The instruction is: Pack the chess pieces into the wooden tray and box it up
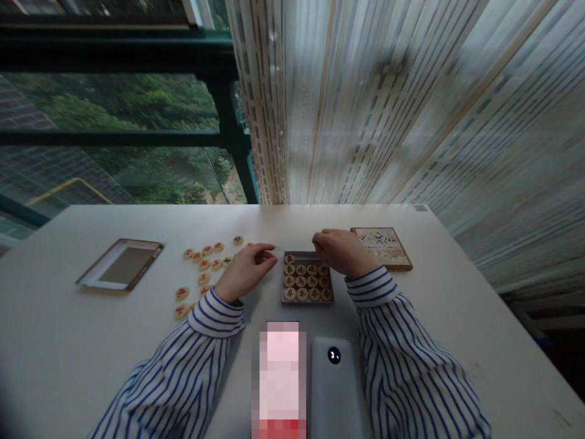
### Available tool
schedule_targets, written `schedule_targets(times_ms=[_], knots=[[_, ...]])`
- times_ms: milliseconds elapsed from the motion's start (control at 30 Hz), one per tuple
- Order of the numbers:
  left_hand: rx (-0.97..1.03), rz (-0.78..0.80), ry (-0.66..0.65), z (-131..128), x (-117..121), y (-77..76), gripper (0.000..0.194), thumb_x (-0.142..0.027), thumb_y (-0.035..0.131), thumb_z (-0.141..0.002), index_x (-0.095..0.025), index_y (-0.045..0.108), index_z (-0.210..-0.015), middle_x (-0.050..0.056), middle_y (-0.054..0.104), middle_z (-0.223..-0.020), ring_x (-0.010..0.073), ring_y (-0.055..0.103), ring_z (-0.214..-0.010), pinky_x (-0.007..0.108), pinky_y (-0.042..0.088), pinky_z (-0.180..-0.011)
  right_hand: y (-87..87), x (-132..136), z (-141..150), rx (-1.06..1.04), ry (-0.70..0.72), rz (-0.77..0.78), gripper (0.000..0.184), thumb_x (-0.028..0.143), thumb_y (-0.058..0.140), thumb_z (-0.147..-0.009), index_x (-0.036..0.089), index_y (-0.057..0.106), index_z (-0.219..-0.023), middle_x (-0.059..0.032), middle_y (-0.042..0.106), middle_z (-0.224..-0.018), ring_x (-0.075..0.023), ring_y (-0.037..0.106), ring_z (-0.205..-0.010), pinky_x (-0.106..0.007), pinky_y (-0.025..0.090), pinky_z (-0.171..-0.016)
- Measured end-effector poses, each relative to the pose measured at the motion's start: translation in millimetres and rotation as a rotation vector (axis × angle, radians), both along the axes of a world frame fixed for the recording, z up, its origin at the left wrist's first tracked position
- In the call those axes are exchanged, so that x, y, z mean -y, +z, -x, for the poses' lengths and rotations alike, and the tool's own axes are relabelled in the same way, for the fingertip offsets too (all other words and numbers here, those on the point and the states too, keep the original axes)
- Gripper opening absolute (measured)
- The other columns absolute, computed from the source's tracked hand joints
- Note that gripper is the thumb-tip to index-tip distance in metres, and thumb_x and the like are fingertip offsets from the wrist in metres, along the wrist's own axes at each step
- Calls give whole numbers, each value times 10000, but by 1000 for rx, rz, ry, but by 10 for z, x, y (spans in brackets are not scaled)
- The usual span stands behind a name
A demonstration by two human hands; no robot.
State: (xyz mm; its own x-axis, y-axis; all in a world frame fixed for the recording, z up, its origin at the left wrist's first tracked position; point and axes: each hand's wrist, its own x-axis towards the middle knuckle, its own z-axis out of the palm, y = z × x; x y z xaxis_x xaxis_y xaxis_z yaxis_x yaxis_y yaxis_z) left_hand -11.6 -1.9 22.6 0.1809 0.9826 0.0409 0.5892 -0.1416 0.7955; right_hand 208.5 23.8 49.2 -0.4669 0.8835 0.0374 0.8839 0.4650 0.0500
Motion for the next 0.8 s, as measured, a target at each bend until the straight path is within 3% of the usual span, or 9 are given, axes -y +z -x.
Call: schedule_targets(times_ms=[167,467,633,800], knots=[[63,-39,102,206,-44,163,328,-311,523,-748,-128,612,-1006,66,678,-830,156,627,-742,290,494,-724,55,62,71,-139,35,-125,247,214,366,-850,164,606,-883,-68,633,-823,-159,554,-750,-258,349,-668],[258,-126,242,552,-24,476,401,-391,603,-690,-117,629,-981,81,677,-842,171,629,-727,304,500,-700,252,228,216,-354,99,-158,229,206,383,-850,155,596,-915,-53,615,-803,-141,533,-729,-248,370,-687],[281,-206,272,683,65,654,406,-410,601,-697,-127,626,-987,75,670,-850,168,624,-717,309,507,-678,363,314,349,-382,131,-157,236,214,380,-859,158,597,-933,-55,619,-812,-139,538,-731,-255,375,-688],[218,-214,232,786,84,677,394,-409,589,-711,-127,619,-984,72,669,-838,169,625,-724,305,512,-674,406,314,470,-346,186,-135,234,225,401,-857,163,594,-975,-65,625,-870,-142,546,-756,-262,383,-702]])
